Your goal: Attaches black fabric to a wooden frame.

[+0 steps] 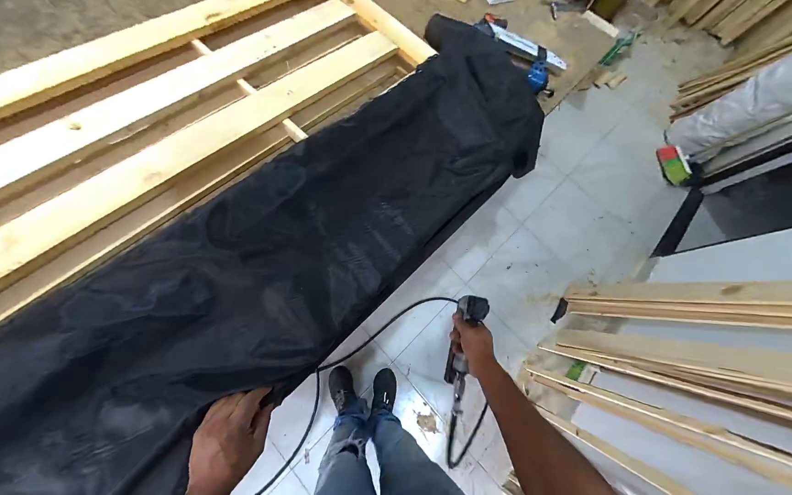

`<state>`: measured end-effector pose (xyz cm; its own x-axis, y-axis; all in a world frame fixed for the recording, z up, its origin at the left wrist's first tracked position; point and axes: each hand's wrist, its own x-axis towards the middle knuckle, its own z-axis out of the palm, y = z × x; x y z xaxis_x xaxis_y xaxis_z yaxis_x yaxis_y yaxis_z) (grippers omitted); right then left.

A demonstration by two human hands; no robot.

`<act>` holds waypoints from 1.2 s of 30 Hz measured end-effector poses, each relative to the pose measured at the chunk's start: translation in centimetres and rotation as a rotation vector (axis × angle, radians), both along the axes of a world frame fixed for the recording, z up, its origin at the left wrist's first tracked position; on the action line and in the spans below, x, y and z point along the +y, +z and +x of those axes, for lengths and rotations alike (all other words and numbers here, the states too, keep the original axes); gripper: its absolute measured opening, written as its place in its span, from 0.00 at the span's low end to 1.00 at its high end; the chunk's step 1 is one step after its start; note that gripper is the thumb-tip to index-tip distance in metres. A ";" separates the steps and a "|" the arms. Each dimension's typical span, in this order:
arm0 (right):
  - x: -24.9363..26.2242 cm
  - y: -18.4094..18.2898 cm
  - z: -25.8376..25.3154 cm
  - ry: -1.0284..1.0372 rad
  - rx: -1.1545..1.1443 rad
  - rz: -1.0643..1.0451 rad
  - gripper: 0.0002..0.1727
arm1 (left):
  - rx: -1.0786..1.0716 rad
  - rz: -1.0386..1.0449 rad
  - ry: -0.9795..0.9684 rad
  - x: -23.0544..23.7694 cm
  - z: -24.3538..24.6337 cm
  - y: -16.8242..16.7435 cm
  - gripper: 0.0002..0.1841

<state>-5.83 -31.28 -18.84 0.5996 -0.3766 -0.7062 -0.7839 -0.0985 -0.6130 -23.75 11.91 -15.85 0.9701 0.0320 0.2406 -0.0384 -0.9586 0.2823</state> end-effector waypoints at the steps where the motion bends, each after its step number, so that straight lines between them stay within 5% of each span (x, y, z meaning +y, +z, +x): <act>1: 0.0 -1.1 1.9 -0.115 -0.021 0.051 0.23 | 0.000 0.005 -0.003 0.1 0.0 0.0 0.18; 5: -0.3 -6.7 6.8 -0.394 -0.048 0.469 0.25 | 0.022 0.022 -0.023 0.1 -0.2 0.4 0.17; 11: 4.2 -12.8 8.6 -0.440 -0.070 0.799 0.25 | 0.049 0.079 -0.025 0.2 -0.5 -0.1 0.14; 18: 8.1 -13.5 7.2 -0.350 -0.122 1.029 0.24 | 0.079 0.062 -0.012 0.1 -0.6 -0.1 0.13; 24: 11.7 -12.1 8.6 -0.298 -0.113 0.929 0.09 | 0.055 0.071 -0.002 -0.3 -0.3 0.5 0.11; 29: 11.4 -10.8 9.0 -0.230 -0.265 0.905 0.08 | 0.049 0.036 0.002 -0.4 0.0 0.7 0.10; 36: 7.5 -7.2 6.6 -0.222 -0.346 0.658 0.11 | 0.032 -0.017 0.090 -0.9 0.2 1.4 0.27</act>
<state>0.72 -23.74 -26.06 0.7864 -0.0815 -0.6123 -0.4960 0.5073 -0.7047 -23.58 10.99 -14.43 0.9703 0.1228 0.2086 0.0565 -0.9528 0.2981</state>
